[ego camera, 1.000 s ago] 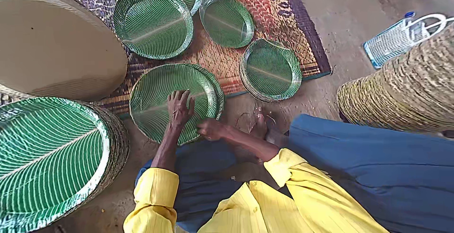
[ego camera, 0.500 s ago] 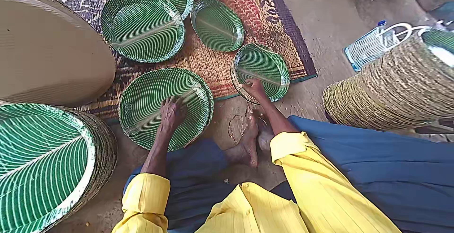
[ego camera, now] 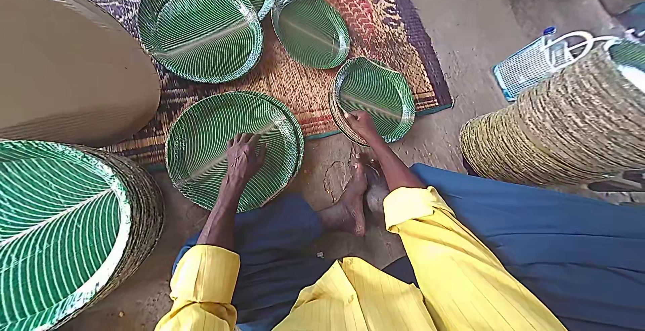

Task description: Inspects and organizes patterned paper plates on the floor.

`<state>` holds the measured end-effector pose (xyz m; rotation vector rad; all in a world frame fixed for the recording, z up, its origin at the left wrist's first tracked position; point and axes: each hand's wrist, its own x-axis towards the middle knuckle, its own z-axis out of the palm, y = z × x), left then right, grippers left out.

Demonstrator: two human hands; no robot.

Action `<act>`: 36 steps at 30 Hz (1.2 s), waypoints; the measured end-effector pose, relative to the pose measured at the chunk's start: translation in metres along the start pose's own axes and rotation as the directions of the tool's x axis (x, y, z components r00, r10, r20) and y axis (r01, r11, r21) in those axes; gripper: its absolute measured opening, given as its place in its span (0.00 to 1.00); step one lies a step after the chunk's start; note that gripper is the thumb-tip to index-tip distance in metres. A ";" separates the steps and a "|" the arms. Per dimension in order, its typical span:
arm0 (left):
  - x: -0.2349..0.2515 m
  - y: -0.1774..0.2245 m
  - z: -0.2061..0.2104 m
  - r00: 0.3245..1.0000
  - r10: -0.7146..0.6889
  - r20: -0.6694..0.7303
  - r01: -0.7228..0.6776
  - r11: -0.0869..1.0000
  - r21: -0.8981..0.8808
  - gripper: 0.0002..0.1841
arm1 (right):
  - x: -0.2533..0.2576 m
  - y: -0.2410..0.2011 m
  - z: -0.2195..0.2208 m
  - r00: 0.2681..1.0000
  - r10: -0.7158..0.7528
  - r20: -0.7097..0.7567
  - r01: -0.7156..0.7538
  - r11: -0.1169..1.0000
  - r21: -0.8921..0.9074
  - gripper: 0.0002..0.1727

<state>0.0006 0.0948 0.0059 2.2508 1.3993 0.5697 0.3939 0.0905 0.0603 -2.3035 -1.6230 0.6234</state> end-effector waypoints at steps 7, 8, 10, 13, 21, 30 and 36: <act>0.001 -0.002 0.002 0.999 -0.019 0.049 0.019 1.000 0.004 0.21 | -0.008 -0.027 -0.012 0.953 -0.066 -0.297 0.057 0.998 -0.039 0.20; 0.000 -0.003 0.002 1.000 0.014 -0.016 -0.015 1.000 -0.023 0.21 | -0.011 -0.040 -0.015 0.913 -0.180 -0.367 0.162 0.984 -0.079 0.19; -0.002 0.000 0.000 0.971 0.106 -0.216 -0.123 0.990 -0.070 0.22 | -0.022 -0.071 -0.014 0.801 -0.403 -0.443 0.395 0.911 -0.114 0.16; -0.005 0.009 -0.010 0.815 0.240 -0.527 -0.308 0.950 -0.044 0.22 | -0.053 -0.124 0.020 0.706 -0.616 -0.350 0.640 0.766 -0.056 0.11; -0.010 0.011 -0.004 0.954 0.189 -0.233 -0.187 0.982 0.029 0.21 | -0.128 -0.138 0.148 0.269 -0.905 0.331 0.924 0.339 0.178 0.10; -0.004 0.005 0.000 1.000 0.011 0.003 -0.011 1.000 0.027 0.18 | -0.018 -0.047 0.023 0.930 -0.270 -0.248 0.264 0.963 -0.059 0.23; -0.001 0.004 0.005 0.999 0.040 -0.013 -0.040 0.998 -0.047 0.20 | -0.001 -0.011 0.004 1.000 0.008 -0.012 -0.008 0.998 -0.066 0.26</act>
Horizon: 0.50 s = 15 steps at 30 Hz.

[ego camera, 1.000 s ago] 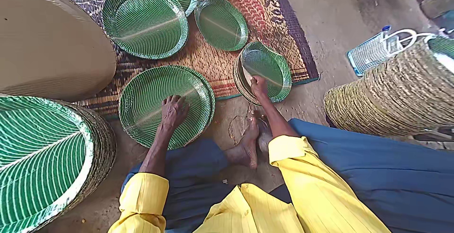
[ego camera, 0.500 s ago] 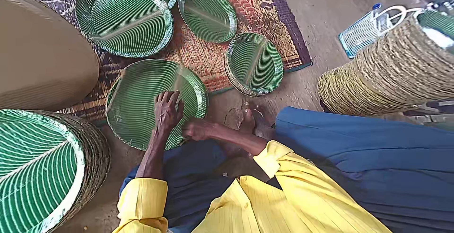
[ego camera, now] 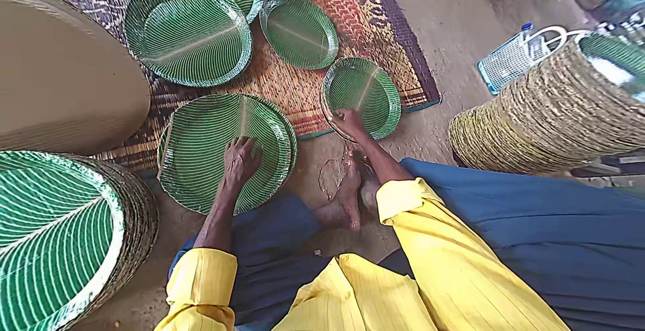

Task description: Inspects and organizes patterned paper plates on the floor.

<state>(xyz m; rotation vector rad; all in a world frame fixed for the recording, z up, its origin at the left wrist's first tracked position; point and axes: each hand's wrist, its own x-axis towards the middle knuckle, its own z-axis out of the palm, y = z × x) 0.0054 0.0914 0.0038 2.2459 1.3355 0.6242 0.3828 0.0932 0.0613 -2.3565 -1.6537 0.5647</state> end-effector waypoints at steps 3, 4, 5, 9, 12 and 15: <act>-0.001 -0.002 0.000 1.000 0.006 -0.023 -0.006 1.000 -0.018 0.20 | 0.002 0.003 0.004 0.999 -0.027 0.028 0.026 1.000 0.014 0.21; -0.001 -0.003 0.000 0.999 0.013 -0.032 -0.013 1.000 -0.017 0.20 | 0.003 0.005 0.005 1.000 -0.024 0.020 0.024 0.999 0.038 0.20; -0.001 -0.004 0.001 0.999 0.017 -0.037 -0.017 1.000 -0.019 0.20 | 0.004 0.006 0.006 1.000 -0.021 0.019 0.020 0.998 0.052 0.19; 0.001 -0.006 0.003 0.999 0.030 -0.045 -0.030 0.999 -0.014 0.20 | 0.004 0.010 0.004 0.999 -0.036 0.000 0.036 0.999 0.031 0.19; 0.001 -0.007 0.003 0.998 0.030 -0.054 -0.032 0.999 -0.026 0.20 | 0.003 0.009 0.001 0.997 -0.005 -0.073 0.005 1.000 -0.001 0.19; 0.000 -0.007 -0.001 0.989 0.042 -0.144 -0.049 0.998 -0.045 0.21 | -0.001 -0.010 -0.010 0.973 -0.042 -0.228 0.048 0.999 0.021 0.19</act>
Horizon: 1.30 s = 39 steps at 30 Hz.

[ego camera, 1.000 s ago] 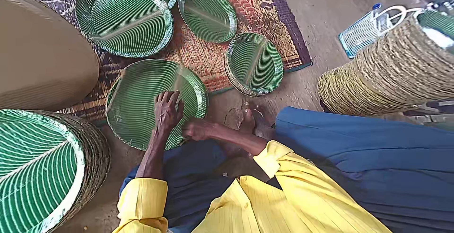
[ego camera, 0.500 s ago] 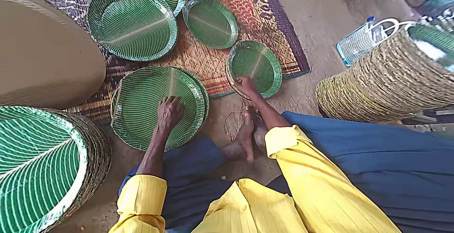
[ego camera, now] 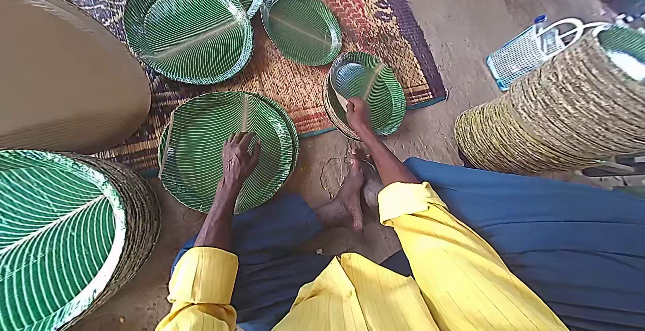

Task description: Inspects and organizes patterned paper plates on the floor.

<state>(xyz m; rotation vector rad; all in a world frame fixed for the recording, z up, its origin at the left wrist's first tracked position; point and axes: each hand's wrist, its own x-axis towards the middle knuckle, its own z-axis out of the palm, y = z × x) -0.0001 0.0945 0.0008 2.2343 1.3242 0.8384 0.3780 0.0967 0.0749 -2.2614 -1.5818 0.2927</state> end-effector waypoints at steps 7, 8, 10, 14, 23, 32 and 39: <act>-0.006 0.004 -0.008 0.876 0.247 -0.413 -0.253 0.967 0.041 0.26 | -0.079 -0.114 0.047 0.691 -0.707 -0.152 0.723 0.677 0.136 0.09; -0.007 0.005 -0.008 0.862 0.277 -0.424 -0.280 0.958 0.056 0.27 | -0.097 -0.122 0.069 0.586 -0.807 -0.072 0.807 0.573 0.144 0.08; -0.009 0.008 -0.007 0.878 0.289 -0.381 -0.283 0.956 0.071 0.26 | -0.128 -0.128 0.103 0.379 -0.914 0.144 0.875 0.404 0.265 0.08; -0.007 0.011 -0.008 0.998 0.062 -0.003 -0.061 0.993 0.105 0.24 | -0.139 -0.118 0.118 0.257 -0.916 0.307 0.861 0.362 0.357 0.11; -0.002 0.016 -0.001 0.986 -0.028 0.165 0.006 0.992 0.129 0.21 | -0.011 -0.017 0.022 0.986 -0.158 0.059 0.156 0.987 0.040 0.25; -0.002 0.015 0.000 0.998 0.016 0.061 -0.019 0.999 0.045 0.19 | -0.001 0.018 0.022 0.978 0.033 0.206 -0.046 0.997 0.060 0.23; -0.002 0.013 0.002 0.988 -0.020 0.150 0.007 0.996 0.085 0.21 | -0.001 0.024 0.016 0.984 0.029 0.177 -0.052 0.991 0.125 0.18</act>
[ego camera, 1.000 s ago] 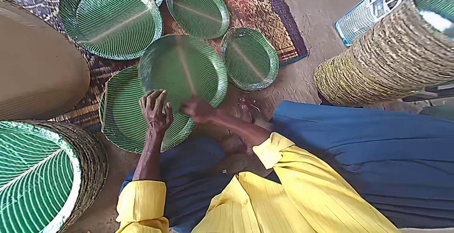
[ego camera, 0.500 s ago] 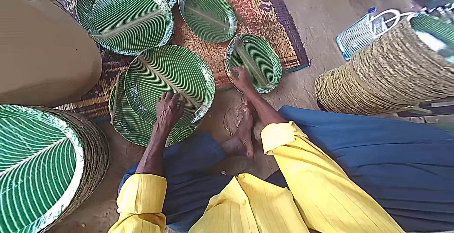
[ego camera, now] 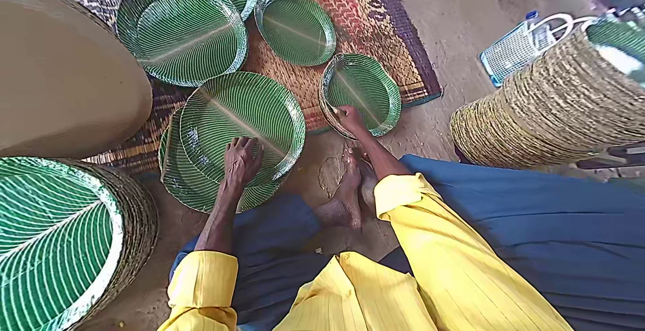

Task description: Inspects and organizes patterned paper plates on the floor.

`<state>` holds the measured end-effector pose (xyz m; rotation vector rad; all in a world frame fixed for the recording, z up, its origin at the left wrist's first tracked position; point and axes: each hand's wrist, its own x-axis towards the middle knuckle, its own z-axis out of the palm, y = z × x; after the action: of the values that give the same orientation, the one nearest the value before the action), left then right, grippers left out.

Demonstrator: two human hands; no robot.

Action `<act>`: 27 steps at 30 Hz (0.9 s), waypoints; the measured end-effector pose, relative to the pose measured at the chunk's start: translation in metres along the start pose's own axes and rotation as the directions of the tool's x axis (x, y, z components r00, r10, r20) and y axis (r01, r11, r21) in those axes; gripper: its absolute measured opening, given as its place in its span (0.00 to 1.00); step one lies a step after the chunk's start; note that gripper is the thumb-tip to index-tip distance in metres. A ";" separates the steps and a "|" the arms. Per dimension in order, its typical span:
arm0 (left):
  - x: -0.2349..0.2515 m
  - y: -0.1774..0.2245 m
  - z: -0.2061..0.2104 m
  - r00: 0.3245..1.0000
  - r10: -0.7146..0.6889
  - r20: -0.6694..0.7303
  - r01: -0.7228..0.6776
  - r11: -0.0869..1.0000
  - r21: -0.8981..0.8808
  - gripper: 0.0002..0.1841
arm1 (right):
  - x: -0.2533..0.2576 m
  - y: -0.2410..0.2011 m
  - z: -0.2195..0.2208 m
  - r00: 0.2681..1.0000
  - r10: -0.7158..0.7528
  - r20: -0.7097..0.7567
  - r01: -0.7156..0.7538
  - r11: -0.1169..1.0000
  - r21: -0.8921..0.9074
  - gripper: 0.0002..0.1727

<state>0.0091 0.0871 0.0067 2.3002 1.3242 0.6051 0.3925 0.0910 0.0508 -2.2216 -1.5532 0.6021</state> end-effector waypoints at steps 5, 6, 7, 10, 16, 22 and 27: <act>-0.001 0.001 0.001 0.999 0.015 -0.033 -0.015 1.000 -0.022 0.21 | 0.004 -0.004 -0.003 0.980 0.086 -0.180 -0.086 0.996 0.009 0.19; -0.001 0.000 0.002 0.996 0.036 -0.080 -0.038 0.999 -0.033 0.21 | 0.001 -0.014 -0.007 0.972 0.017 -0.233 -0.020 1.000 -0.008 0.19; -0.002 0.000 0.001 0.988 0.063 -0.140 -0.069 0.997 -0.042 0.22 | -0.003 -0.026 -0.010 0.948 -0.107 -0.300 0.098 0.994 -0.045 0.18; -0.005 0.008 -0.003 0.895 0.202 -0.399 -0.231 0.973 -0.027 0.22 | -0.023 -0.075 -0.008 0.745 -0.498 -0.444 0.504 0.856 -0.116 0.15; -0.011 0.017 -0.009 0.740 0.353 -0.573 -0.386 0.920 0.068 0.21 | -0.093 -0.134 0.100 0.486 -0.868 0.104 0.869 0.492 0.049 0.07; -0.008 0.016 -0.011 0.998 -0.010 0.062 0.008 0.999 0.036 0.20 | -0.109 -0.115 0.113 0.395 -0.830 0.394 0.852 0.491 0.183 0.13; -0.004 0.024 -0.016 0.977 -0.124 0.173 0.111 0.990 0.087 0.19 | -0.047 -0.077 0.047 0.787 -0.606 0.116 0.591 0.794 0.143 0.14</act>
<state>0.0145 0.0746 0.0322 2.2563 1.4063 0.3070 0.2924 0.0746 0.0574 -1.4893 -2.1193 0.6381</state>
